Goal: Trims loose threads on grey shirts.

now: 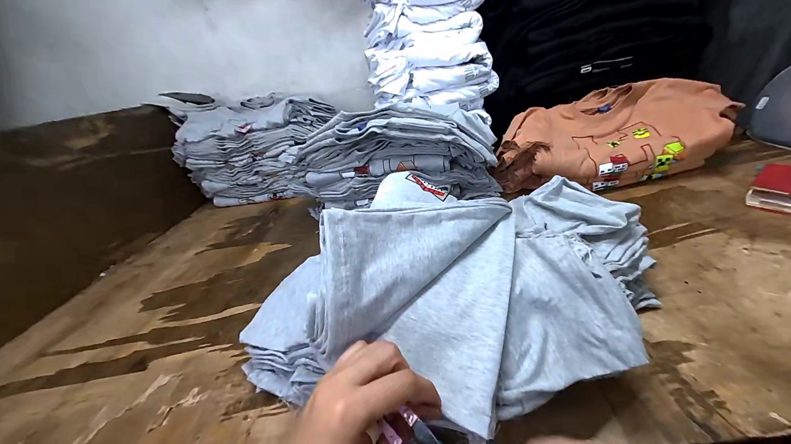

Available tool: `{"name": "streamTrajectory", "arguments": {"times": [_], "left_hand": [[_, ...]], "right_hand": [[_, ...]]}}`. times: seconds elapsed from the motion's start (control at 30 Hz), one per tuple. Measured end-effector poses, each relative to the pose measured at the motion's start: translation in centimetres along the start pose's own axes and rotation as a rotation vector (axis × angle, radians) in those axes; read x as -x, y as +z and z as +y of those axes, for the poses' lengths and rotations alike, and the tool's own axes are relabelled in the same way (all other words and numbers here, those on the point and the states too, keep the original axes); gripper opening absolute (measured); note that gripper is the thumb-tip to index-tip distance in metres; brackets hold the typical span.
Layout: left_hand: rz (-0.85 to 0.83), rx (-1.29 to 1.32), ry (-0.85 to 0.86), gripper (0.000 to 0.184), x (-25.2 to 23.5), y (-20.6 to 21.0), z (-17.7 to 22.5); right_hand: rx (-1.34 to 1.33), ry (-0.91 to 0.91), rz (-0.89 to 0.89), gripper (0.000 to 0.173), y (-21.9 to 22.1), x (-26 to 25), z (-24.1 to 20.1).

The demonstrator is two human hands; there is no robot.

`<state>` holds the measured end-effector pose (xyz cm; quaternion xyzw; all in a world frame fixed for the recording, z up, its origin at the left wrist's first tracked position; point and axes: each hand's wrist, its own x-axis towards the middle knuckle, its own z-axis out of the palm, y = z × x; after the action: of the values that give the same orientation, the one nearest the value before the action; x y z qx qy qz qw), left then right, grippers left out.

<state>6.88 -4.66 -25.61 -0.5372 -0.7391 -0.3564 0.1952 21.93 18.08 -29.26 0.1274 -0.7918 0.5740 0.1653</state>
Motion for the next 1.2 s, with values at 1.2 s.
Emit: {"name": "streamTrajectory", "arguments": {"times": [1.2], "left_hand": [[-0.028, 0.079, 0.01, 0.019, -1.2, 0.6, -0.3]], "right_hand": [[0.401, -0.41, 0.764, 0.031, 7.4, -3.6, 2.2]]}}
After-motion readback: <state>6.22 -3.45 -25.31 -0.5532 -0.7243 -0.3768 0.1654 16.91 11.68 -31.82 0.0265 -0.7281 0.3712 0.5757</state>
